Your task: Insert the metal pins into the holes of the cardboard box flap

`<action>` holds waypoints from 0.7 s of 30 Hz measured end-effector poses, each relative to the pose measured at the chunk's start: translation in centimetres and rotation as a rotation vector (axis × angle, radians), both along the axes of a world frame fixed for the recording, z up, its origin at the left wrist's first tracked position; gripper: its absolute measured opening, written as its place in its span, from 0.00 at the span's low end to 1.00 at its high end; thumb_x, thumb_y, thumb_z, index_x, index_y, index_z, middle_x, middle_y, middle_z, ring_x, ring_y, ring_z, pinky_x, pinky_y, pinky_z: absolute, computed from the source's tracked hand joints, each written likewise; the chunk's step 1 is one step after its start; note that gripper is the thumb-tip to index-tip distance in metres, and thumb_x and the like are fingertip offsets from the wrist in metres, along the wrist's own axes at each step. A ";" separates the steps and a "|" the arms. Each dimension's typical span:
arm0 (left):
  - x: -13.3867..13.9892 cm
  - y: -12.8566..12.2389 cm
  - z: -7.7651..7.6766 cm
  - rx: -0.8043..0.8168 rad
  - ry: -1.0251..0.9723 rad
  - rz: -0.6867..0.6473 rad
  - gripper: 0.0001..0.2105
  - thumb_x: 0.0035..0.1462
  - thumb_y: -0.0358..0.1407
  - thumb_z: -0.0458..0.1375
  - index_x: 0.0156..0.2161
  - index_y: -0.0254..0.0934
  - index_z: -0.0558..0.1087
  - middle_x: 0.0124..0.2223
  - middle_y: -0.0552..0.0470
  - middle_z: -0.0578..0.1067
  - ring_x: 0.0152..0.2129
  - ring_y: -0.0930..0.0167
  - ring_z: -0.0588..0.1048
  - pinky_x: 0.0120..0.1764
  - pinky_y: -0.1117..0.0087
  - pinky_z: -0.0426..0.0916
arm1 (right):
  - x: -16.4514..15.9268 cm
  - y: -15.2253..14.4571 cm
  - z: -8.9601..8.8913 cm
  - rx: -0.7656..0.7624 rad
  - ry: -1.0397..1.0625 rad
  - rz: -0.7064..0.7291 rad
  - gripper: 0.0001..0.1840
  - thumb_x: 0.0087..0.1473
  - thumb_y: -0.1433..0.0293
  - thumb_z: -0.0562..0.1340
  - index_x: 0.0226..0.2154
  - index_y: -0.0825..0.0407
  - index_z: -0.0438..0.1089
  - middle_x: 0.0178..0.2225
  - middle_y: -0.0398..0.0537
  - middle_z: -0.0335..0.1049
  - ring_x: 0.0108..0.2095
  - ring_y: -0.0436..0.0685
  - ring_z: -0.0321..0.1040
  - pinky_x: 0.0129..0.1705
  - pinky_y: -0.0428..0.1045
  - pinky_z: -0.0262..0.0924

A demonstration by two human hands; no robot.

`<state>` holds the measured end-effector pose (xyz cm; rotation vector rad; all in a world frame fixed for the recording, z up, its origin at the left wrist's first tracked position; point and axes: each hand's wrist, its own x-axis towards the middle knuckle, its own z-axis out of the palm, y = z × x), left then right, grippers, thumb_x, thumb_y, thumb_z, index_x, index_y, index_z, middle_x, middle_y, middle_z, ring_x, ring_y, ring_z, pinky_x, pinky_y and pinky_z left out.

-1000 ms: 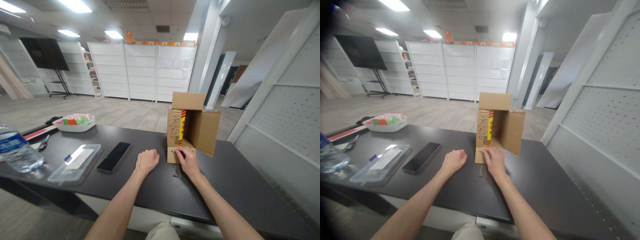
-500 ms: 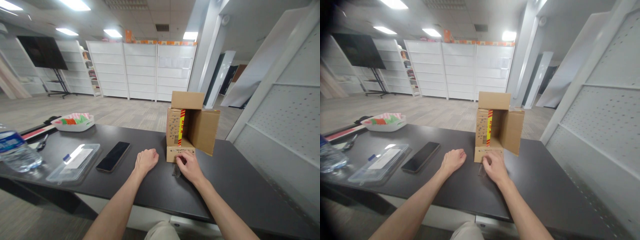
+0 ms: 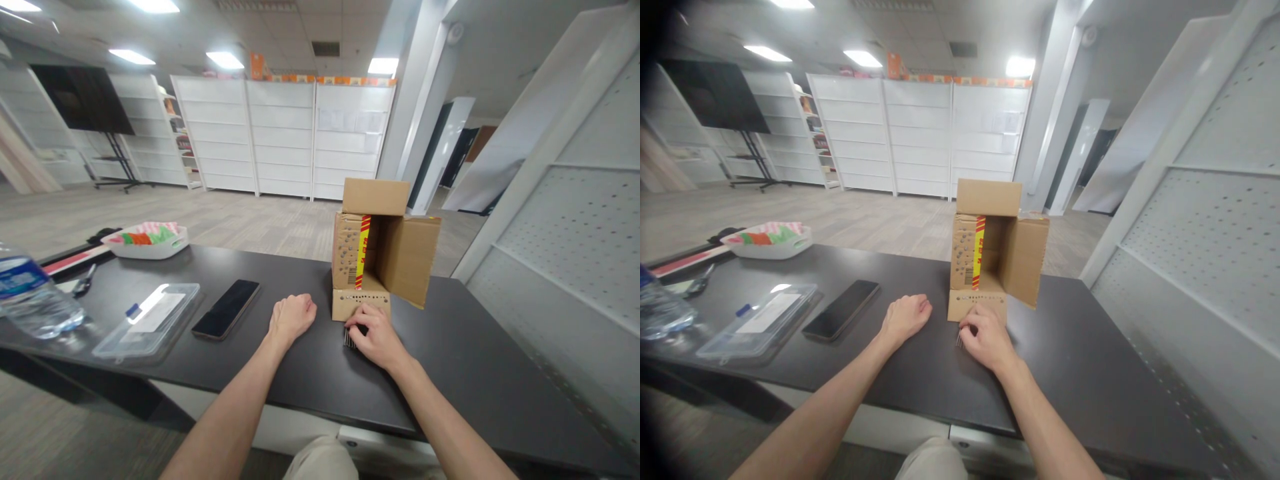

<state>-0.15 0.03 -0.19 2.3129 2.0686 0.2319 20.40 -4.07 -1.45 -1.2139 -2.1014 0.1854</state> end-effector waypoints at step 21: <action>0.0 0.0 0.1 0.020 0.008 -0.004 0.16 0.58 0.40 0.43 0.34 0.39 0.73 0.35 0.44 0.77 0.33 0.62 0.76 0.34 0.66 0.65 | -1.0 -1.4 1.5 0.000 -0.184 0.087 0.08 0.47 0.74 0.59 0.33 0.50 0.66 0.35 0.46 0.68 0.40 0.57 0.60 0.45 0.53 0.47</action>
